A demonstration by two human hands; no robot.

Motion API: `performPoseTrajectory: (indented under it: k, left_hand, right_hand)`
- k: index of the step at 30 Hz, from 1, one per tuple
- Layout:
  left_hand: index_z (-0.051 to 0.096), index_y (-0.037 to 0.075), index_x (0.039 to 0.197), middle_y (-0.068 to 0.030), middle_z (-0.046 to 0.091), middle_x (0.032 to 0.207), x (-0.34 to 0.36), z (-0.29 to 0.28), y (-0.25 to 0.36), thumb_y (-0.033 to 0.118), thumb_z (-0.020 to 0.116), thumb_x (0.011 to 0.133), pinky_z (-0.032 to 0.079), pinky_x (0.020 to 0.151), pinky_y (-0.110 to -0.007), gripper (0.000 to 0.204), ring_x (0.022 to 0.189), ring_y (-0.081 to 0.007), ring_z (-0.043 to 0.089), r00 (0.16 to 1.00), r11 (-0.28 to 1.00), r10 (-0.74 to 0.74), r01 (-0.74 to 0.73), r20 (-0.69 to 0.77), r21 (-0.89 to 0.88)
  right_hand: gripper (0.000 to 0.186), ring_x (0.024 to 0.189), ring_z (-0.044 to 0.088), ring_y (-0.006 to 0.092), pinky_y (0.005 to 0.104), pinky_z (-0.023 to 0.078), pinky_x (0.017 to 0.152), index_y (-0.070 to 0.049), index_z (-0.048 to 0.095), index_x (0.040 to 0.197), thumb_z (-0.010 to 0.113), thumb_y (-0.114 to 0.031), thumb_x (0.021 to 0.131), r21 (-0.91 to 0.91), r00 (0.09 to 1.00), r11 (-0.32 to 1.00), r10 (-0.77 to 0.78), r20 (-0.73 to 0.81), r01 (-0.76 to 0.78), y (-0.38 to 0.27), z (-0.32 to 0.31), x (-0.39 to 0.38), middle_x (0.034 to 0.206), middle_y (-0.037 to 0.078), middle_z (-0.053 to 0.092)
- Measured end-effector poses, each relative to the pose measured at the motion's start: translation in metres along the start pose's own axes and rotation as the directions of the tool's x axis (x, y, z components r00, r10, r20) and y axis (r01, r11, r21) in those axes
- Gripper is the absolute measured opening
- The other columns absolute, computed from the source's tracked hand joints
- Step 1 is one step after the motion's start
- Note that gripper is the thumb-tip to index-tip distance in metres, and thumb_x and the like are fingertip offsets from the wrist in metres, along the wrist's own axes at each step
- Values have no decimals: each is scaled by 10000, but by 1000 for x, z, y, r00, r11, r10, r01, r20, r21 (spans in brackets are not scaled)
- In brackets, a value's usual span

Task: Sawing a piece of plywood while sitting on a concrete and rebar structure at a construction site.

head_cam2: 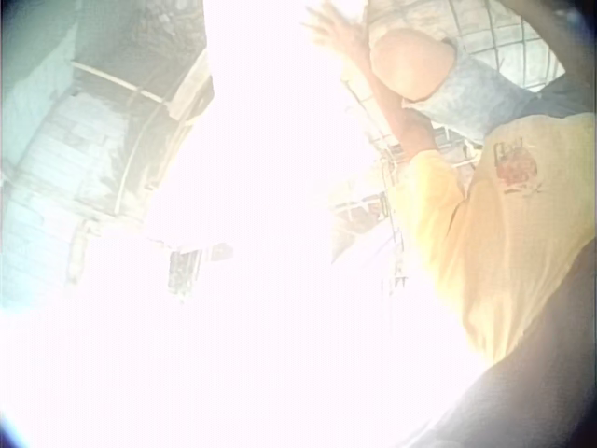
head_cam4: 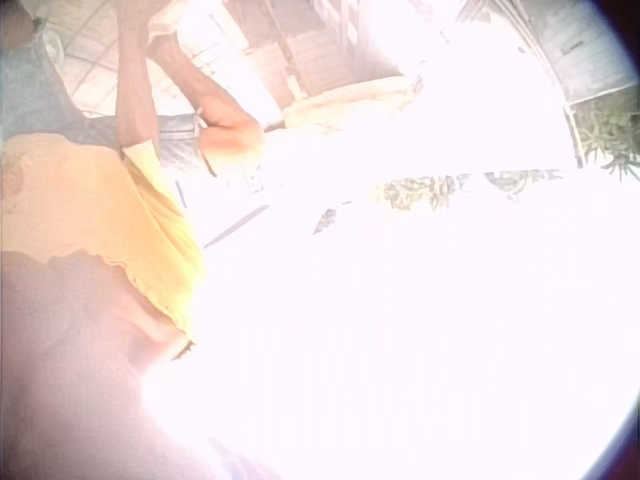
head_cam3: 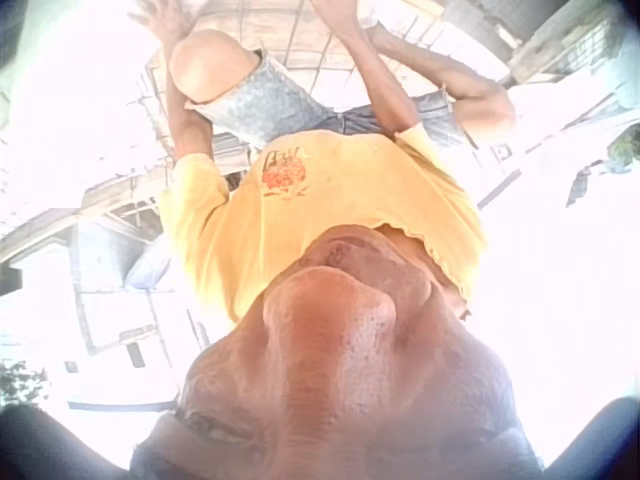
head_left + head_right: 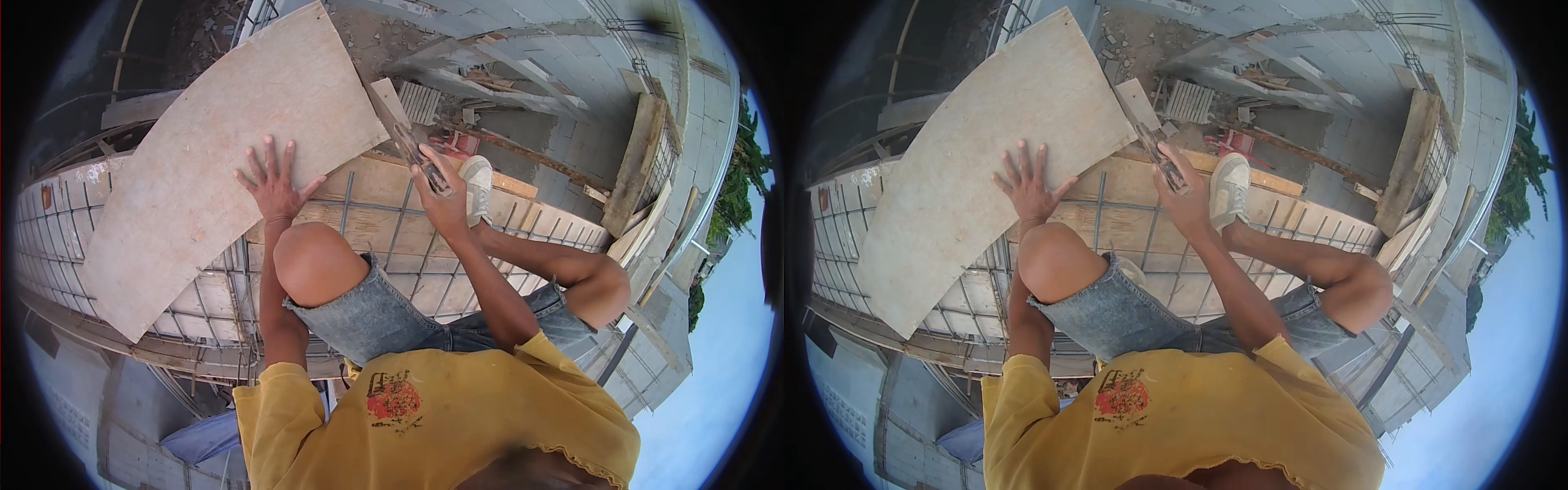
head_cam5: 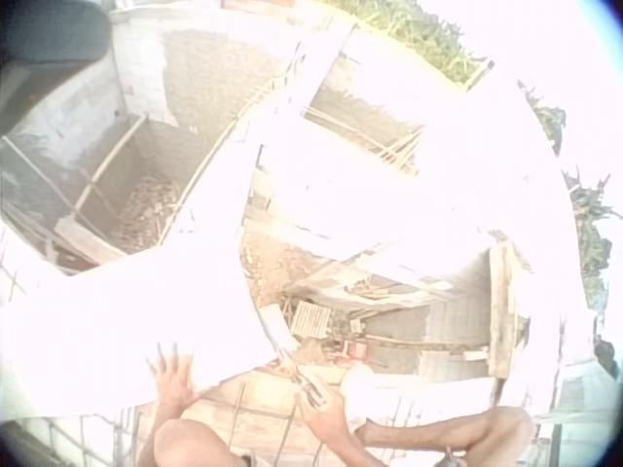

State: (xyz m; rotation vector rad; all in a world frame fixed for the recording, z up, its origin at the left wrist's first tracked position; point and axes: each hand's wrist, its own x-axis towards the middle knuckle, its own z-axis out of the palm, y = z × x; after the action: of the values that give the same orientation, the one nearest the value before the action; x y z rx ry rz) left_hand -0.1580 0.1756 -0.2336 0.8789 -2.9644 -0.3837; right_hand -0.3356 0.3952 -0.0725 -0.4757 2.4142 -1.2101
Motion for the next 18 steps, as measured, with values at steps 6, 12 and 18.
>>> performPoseTrajectory:
  k: [6, 12, 18]
  left_hand:
    - [386, 384, 1497, -3, 140, 1658, -5, -13, -12, 894, 517, 681, -98, 1108, -718, 971, 1524, -353, -20, 1000, 1000, 7, -7, -10, 20]
    - [380, 384, 1500, -5, 142, 1658, 17, 2, 11, 885, 513, 700, -93, 1108, -720, 954, 1524, -354, -22, 997, 998, 57, -57, -51, -7]
    - [395, 373, 1495, -12, 148, 1657, 3, -3, -4, 876, 524, 702, -107, 1109, -711, 948, 1524, -354, -21, 1000, 1000, -9, 9, 4, 5]
  right_hand:
    - [412, 977, 687, 149, 252, 518, 822, -1, 580, 1293, 672, -6, 892, -219, 991, 970, 118, 63, -102, -44, -116, -178, 1096, 166, 709]
    - [409, 891, 626, 96, 250, 494, 797, -67, 600, 1300, 679, -67, 898, 65, 1000, 998, 4, -22, -3, 11, 3, 11, 1112, 127, 701]
    - [366, 1025, 662, 175, 286, 501, 886, 34, 594, 1261, 678, -78, 922, -136, 991, 984, 122, 52, -114, -20, -68, -110, 1095, 161, 689]
